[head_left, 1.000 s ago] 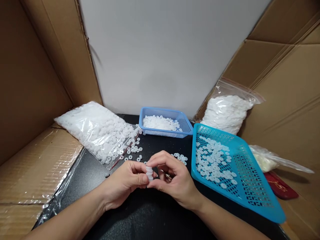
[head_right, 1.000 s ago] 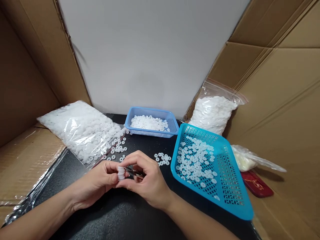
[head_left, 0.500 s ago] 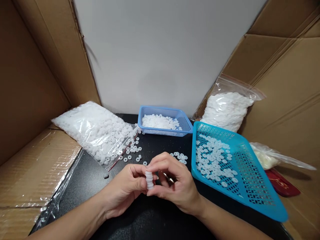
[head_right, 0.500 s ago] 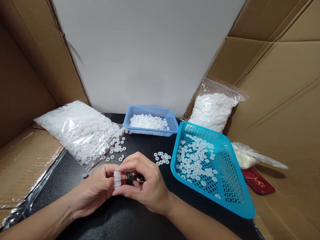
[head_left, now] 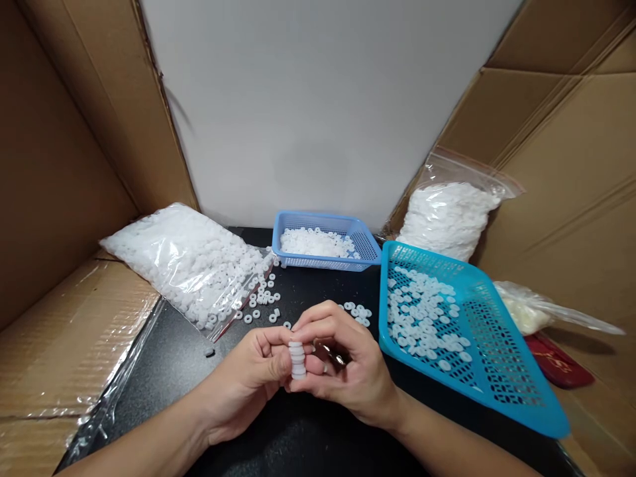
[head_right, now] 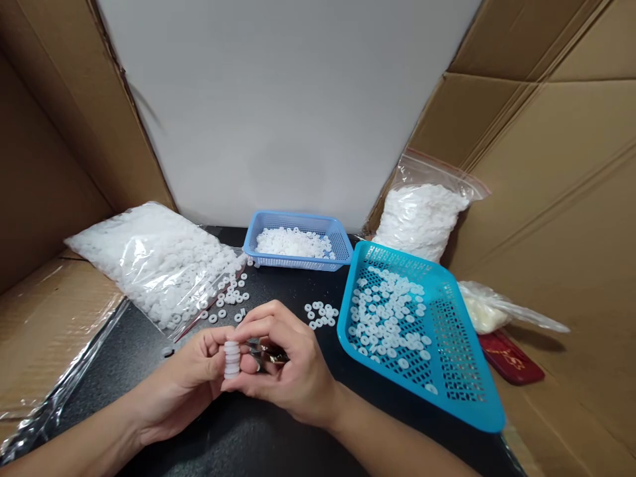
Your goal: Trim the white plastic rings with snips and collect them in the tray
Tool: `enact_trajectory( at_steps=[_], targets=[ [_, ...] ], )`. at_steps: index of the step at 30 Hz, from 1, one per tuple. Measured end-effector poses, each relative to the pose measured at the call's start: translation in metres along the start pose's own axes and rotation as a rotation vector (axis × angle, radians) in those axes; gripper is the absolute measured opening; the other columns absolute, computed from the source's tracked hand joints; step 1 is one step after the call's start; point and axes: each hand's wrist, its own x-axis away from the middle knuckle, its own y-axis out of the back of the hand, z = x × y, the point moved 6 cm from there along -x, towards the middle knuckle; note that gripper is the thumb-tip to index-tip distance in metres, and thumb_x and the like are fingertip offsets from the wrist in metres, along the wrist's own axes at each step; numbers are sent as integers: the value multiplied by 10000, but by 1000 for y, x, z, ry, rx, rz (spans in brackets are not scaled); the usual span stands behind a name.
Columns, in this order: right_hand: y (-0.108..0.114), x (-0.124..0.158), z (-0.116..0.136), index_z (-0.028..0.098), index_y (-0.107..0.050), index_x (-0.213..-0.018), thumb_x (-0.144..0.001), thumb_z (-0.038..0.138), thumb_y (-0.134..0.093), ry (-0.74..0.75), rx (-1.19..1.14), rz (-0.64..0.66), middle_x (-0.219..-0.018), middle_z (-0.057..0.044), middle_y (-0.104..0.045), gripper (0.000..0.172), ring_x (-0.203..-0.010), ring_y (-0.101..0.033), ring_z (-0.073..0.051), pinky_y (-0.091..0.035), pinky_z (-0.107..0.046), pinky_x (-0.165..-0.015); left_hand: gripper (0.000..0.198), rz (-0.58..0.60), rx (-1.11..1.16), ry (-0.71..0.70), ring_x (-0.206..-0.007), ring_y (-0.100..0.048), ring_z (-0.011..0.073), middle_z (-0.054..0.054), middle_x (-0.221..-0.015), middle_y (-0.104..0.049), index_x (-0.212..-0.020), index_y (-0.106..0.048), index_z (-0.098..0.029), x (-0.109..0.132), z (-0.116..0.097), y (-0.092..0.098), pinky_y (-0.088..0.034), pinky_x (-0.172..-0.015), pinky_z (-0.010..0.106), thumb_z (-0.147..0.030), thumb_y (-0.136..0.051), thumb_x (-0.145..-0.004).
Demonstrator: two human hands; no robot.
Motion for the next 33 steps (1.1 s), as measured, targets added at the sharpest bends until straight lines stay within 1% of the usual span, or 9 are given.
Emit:
enact_trajectory(
  at_steps=[4, 8, 11, 16, 20, 24, 27, 30, 33],
  targets=[
    [-2, 1, -1, 256, -714, -1061, -806, 348, -869, -28, -38, 29, -1054, -76, -689, 312, -884, -686, -211, -596, -347, -766, 414, 10, 41, 1, -660, -654, 121, 38, -694, -740, -840, -810, -147, 0, 1, -2, -483, -684, 199, -425, -984, -589],
    [-5, 1, 0, 276, -697, -1081, -790, 241, -851, -21, -51, 63, -1093, -60, -663, 331, -935, -678, -207, -586, -346, -808, 454, 57, 58, -6, -692, -647, 119, 41, -760, -749, -892, -815, -140, 1, -2, -9, -488, -694, 194, -409, -993, -574],
    [-9, 3, -2, 283, -698, -1086, -766, 176, -821, -55, -74, 94, -1132, -64, -631, 359, -910, -671, -198, -582, -308, -728, 568, 64, 49, 9, -781, -671, 158, 64, -840, -765, -982, -824, -143, 2, -1, -13, -500, -752, 220, -422, -1006, -522],
    [-13, 7, -5, 302, -705, -1080, -731, 131, -834, -81, -133, 75, -1132, -51, -627, 409, -823, -640, -167, -536, -261, -633, 536, 42, 56, 9, -722, -628, 143, 39, -762, -720, -887, -818, -136, 2, 2, -11, -482, -727, 220, -437, -1013, -489],
    [-13, 7, -7, 302, -699, -1059, -754, 164, -845, -153, -231, 44, -1125, -40, -616, 366, -701, -582, -114, -482, -236, -563, 488, 34, 47, -30, -694, -601, 144, 41, -727, -693, -799, -800, -129, 2, 1, -11, -480, -726, 234, -535, -954, -575],
    [-13, 7, -9, 282, -686, -1020, -768, 190, -840, -231, -274, 51, -1118, -38, -599, 310, -588, -491, -66, -412, -216, -487, 392, 12, 12, -47, -724, -617, 170, 53, -701, -691, -698, -790, -136, 3, -2, -11, -481, -762, 253, -497, -935, -647],
    [-13, 7, -9, 280, -677, -1013, -770, 223, -842, -246, -272, 52, -1110, -43, -602, 299, -587, -493, -75, -413, -225, -484, 365, -6, -20, -34, -717, -617, 177, 54, -675, -681, -677, -797, -140, 4, -3, -10, -476, -742, 251, -481, -928, -668],
    [-13, 8, -9, 297, -684, -1037, -774, 229, -837, -246, -256, 58, -1116, -40, -604, 312, -584, -492, -84, -416, -230, -475, 335, 16, -31, -12, -703, -601, 159, 49, -682, -678, -705, -815, -139, 4, -4, -12, -473, -733, 237, -460, -913, -706],
    [-11, 7, -7, 298, -692, -1045, -776, 220, -839, -210, -223, 53, -1110, -44, -612, 317, -649, -555, -113, -466, -243, -518, 295, 36, 6, 3, -702, -587, 130, 37, -704, -680, -718, -820, -134, 5, -5, -13, -465, -730, 215, -412, -920, -716]
  ],
)
